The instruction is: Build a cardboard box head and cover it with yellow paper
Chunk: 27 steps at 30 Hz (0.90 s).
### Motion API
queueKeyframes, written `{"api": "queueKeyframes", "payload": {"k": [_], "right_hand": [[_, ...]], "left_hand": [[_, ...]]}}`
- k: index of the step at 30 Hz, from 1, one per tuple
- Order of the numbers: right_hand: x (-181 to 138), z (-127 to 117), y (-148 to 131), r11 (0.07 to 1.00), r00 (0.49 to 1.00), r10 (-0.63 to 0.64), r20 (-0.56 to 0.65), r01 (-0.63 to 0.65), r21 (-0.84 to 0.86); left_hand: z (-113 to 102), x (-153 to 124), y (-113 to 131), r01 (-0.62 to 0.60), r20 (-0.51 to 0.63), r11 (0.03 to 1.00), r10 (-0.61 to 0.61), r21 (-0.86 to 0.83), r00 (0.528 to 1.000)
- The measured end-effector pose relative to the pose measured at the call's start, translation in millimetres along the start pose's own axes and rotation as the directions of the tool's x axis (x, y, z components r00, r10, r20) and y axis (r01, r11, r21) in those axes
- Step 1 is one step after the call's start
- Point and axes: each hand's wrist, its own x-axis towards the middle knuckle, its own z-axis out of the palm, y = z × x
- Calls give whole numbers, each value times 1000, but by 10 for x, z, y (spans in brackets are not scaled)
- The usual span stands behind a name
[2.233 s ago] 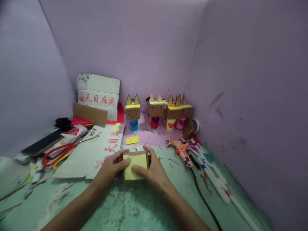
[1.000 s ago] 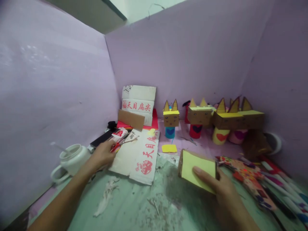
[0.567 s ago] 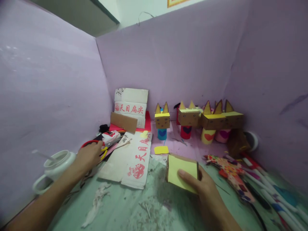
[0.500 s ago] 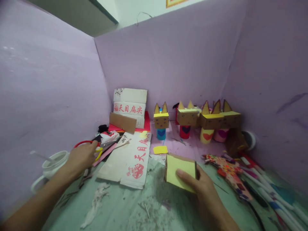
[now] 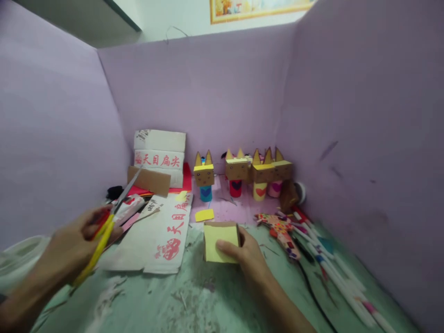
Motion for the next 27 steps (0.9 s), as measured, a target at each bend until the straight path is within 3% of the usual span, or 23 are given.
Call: {"api": "queueKeyframes", "payload": {"k": [2,4,7,8,9,14,18,22,27], "right_hand": [[7,3,-17,1000,999,-15,35,15,1],[19,-9,-27,1000,998,-25,55,25,1],[37,-46,-34,1000,996,-26,88,26,0],[41,-60,-37,1000,995,-22,101,22,-6],[43,-71,-41,1000,994,-19,108,20,-12],[25,-95,-91,998,996,4,90,3,-68],[-2,-87,-130,992,996,2,84,8,-127],[-20,-73,-130,988,995,-7,96,22,-153],[-21,-62,-129,983,994,-9,106,28,-179]], "left_hand": [[309,-70,117,-155,76,985,161,-81,984],[603,-145,184,-368,109,926,375,-82,921],[955,-208,145,-685,45,725,688,-64,724],[1039,-215,102,-749,-2,661,750,-44,662],[1105,-218,52,-797,29,602,799,-47,601],[1215,-235,-159,-787,163,616,775,19,611],[1241,-252,-221,-791,289,612,761,-23,580],[1217,-250,-171,-789,299,612,745,50,596],[1066,-243,-26,-804,401,569,705,173,585]]}}
